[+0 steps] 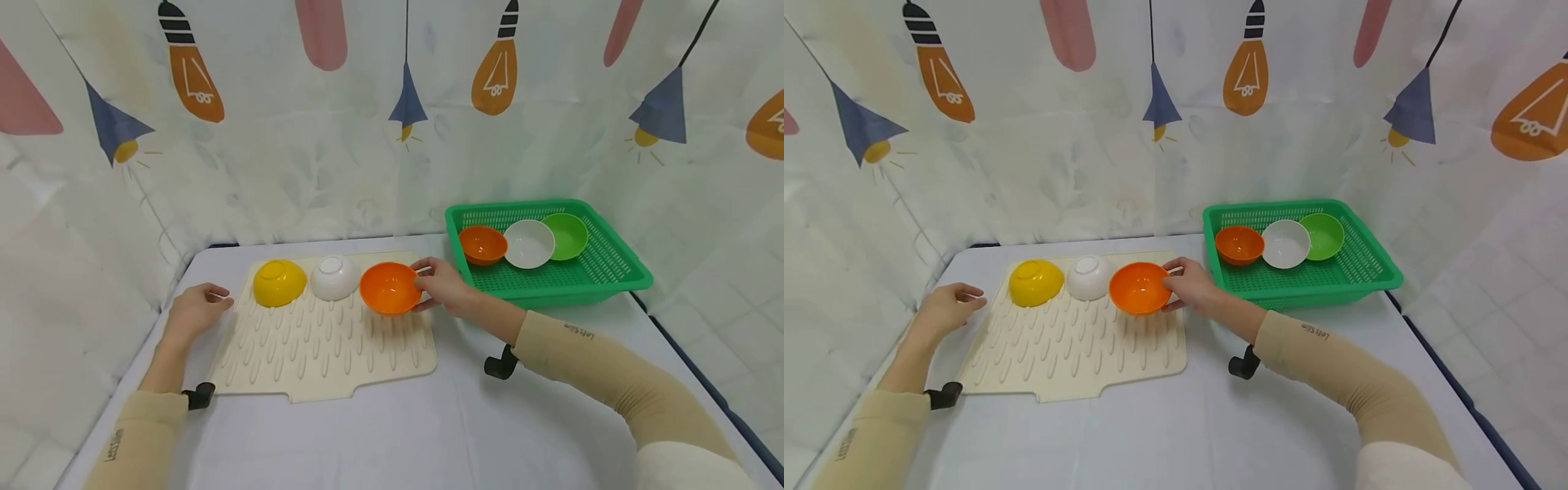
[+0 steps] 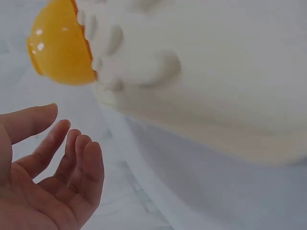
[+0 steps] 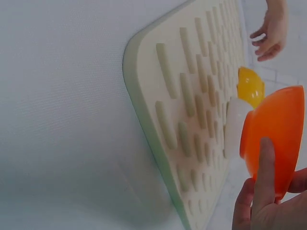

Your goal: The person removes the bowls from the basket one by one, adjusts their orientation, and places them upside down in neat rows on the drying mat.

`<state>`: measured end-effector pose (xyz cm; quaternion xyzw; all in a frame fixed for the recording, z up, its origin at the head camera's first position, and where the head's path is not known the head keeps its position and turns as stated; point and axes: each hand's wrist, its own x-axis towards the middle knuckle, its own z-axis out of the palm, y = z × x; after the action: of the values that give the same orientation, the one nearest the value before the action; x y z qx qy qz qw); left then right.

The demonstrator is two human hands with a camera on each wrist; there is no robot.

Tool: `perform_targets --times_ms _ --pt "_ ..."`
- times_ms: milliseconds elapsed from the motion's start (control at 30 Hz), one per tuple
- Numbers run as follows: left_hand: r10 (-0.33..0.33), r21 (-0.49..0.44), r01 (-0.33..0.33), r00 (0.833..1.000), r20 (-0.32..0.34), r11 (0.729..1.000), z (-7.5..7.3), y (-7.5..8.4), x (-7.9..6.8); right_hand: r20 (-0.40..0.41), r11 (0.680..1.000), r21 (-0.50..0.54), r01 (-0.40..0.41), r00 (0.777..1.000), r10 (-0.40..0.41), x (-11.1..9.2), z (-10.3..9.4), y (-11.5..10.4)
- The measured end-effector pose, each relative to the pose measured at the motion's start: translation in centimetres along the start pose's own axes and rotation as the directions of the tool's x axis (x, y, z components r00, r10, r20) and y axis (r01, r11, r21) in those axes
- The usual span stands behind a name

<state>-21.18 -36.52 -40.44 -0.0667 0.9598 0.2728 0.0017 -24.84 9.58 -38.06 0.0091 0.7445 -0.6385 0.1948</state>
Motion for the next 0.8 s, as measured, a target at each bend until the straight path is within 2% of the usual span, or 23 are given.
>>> perform_targets --times_ms 67,100,200,267,333,467,600,800 --pt "0.026 0.001 -0.025 0.998 -0.059 1.0 0.3 1.2 -0.9 -0.004 1.0 0.005 -0.004 1.0 0.004 0.1 0.1 0.2" --pt "0.036 -0.012 -0.037 0.997 -0.066 0.999 0.4 2.0 -1.3 -0.004 1.0 0.01 -0.006 1.0 0.006 0.1 0.1 0.2" --pt "0.065 -0.105 -0.066 0.998 -0.009 0.992 0.7 4.5 -2.5 -0.008 1.0 0.021 -0.005 1.0 0.005 0.2 0.1 0.4" --pt "0.099 -0.214 -0.085 0.994 0.055 0.973 1.0 6.0 -3.0 -0.007 1.0 0.03 -0.006 1.0 0.006 0.2 0.0 0.6" --pt "0.144 -0.35 -0.092 0.982 0.125 0.932 1.3 7.2 -3.4 -0.008 0.999 0.033 -0.007 1.0 0.007 0.2 0.0 0.7" --pt "0.22 -0.567 -0.061 0.951 0.216 0.822 2.5 9.5 -3.7 -0.007 0.999 0.038 -0.007 1.0 0.007 0.0 0.0 0.9" --pt "0.274 -0.668 -0.011 0.917 0.29 0.744 4.3 11.5 -3.8 -0.003 0.999 0.037 -0.01 1.0 0.01 -0.1 0.2 0.9" --pt "0.337 -0.732 0.08 0.85 0.404 0.676 7.1 13.9 -3.5 0.02 1.0 0.024 -0.017 1.0 0.016 -0.4 0.5 0.9"
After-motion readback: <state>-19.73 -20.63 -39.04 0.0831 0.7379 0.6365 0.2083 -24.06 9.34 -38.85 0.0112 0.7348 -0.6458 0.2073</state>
